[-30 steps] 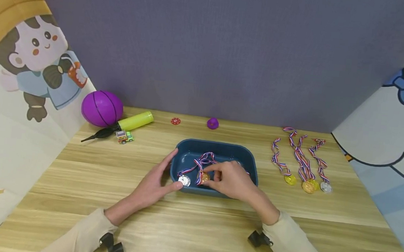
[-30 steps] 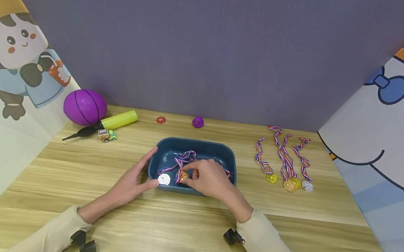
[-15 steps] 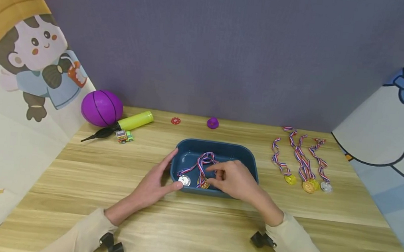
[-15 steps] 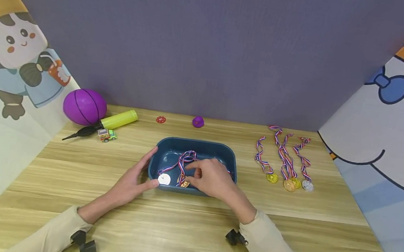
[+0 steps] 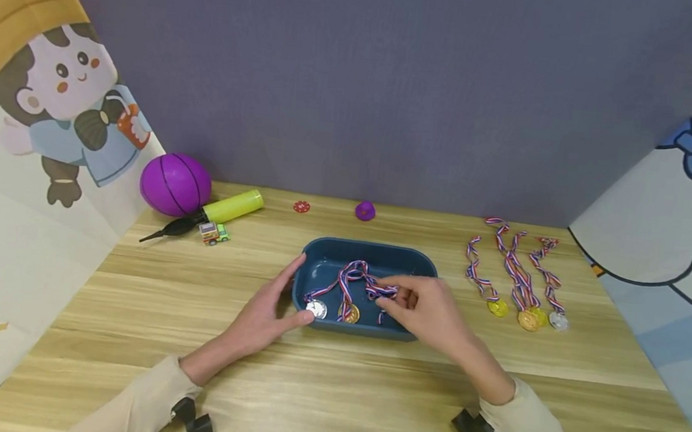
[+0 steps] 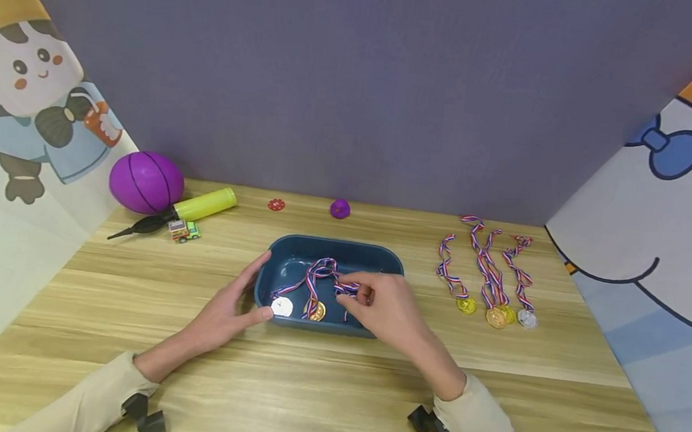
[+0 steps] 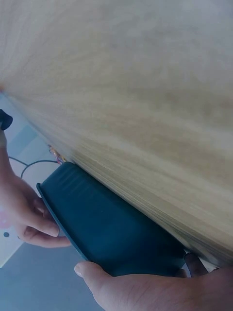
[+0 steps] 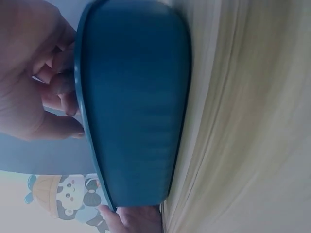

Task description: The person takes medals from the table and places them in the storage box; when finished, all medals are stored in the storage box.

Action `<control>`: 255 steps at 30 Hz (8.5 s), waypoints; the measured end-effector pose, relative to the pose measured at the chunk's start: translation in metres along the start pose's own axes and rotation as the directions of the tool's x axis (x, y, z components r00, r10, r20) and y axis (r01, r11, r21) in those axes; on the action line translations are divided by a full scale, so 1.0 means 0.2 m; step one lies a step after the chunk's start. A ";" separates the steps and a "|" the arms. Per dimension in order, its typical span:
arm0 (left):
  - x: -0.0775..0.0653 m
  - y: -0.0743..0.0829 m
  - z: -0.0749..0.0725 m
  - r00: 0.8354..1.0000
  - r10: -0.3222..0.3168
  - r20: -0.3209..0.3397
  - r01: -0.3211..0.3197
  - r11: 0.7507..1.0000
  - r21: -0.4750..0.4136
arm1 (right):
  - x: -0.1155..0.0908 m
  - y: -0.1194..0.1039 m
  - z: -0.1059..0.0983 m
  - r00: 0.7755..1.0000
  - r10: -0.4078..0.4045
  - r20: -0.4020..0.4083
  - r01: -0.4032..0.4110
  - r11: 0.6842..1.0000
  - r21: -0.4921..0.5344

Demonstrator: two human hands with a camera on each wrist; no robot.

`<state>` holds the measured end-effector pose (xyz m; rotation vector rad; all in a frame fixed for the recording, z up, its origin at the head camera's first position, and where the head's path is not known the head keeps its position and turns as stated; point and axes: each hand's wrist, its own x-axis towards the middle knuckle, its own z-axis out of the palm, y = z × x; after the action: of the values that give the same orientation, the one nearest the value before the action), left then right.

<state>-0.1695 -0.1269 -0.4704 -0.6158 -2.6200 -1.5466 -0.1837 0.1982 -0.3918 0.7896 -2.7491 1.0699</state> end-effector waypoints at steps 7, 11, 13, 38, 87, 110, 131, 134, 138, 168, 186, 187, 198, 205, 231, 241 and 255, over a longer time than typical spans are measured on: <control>0.00 0.00 0.00 1.000 0.014 0.000 -0.014 1.000 -0.003 | -0.06 0.07 -0.03 0.993 -0.007 -0.116 0.005 1.000 -0.018; 0.00 0.00 0.00 1.000 0.013 -0.003 -0.013 1.000 -0.001 | -0.10 0.10 -0.04 0.988 -0.011 -0.155 0.006 0.999 -0.033; 0.00 0.00 0.00 1.000 0.010 -0.002 -0.010 1.000 0.000 | -0.11 0.13 -0.05 0.984 -0.019 -0.178 0.012 0.999 -0.037; 0.00 -0.01 0.01 1.000 -0.007 0.002 0.007 1.000 0.009 | -0.31 0.35 -0.16 0.938 0.123 -0.325 -0.144 0.989 -0.041; 0.01 0.00 0.01 1.000 0.000 -0.002 0.000 1.000 0.028 | -0.50 0.78 -0.35 0.887 0.261 -0.381 -0.395 0.856 -0.333; 0.01 0.00 0.00 1.000 -0.003 0.001 0.003 1.000 0.022 | -0.48 0.78 -0.33 0.893 0.219 -0.394 -0.363 0.868 -0.340; 0.00 0.00 -0.01 1.000 -0.005 -0.011 0.005 1.000 0.023 | -0.37 0.64 -0.48 0.825 -0.095 -0.558 -0.150 0.913 -0.378; 0.00 0.00 -0.01 1.000 -0.006 -0.012 0.006 1.000 0.023 | -0.34 0.62 -0.49 0.810 -0.166 -0.562 -0.103 0.903 -0.417; 0.00 0.00 -0.01 1.000 -0.006 -0.008 0.007 1.000 0.017 | -0.29 0.56 -0.50 0.790 -0.211 -0.576 -0.070 0.901 -0.427; 0.00 0.00 0.00 1.000 -0.002 -0.002 0.002 1.000 0.005 | -0.16 0.22 -0.60 0.684 -0.219 -0.696 0.081 0.971 -0.226; 0.00 0.01 0.00 1.000 0.000 -0.003 0.000 1.000 0.003 | -0.19 0.07 -0.55 0.673 -0.232 -0.702 0.271 0.961 -0.057; 0.00 0.01 0.00 1.000 0.001 -0.003 -0.001 1.000 0.002 | -0.19 0.07 -0.55 0.685 -0.232 -0.690 0.271 0.961 -0.054; 0.00 0.00 0.00 1.000 -0.004 -0.001 0.004 1.000 0.007 | -0.18 0.06 -0.43 0.805 -0.223 -0.550 0.184 0.975 -0.126; 0.00 0.00 0.00 1.000 -0.017 -0.001 0.017 1.000 0.011 | -0.15 0.08 -0.34 0.895 -0.220 -0.388 0.154 0.969 -0.194; 0.00 0.01 0.00 1.000 -0.029 -0.008 0.030 0.999 0.038 | -0.07 0.06 0.00 0.998 -0.058 -0.032 0.044 0.942 -0.332; 0.00 0.01 0.00 1.000 -0.017 0.000 0.017 0.999 0.034 | -0.03 0.06 0.04 0.999 -0.054 -0.002 0.050 0.941 -0.335; -0.01 0.00 0.00 1.000 -0.024 -0.005 0.024 0.999 0.030 | -0.02 0.08 0.02 0.998 -0.050 0.033 0.058 0.955 -0.290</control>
<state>-0.1683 -0.1272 -0.4700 -0.5796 -2.6519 -1.5098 -0.1881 0.2077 -0.4060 0.8319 -2.7949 0.6261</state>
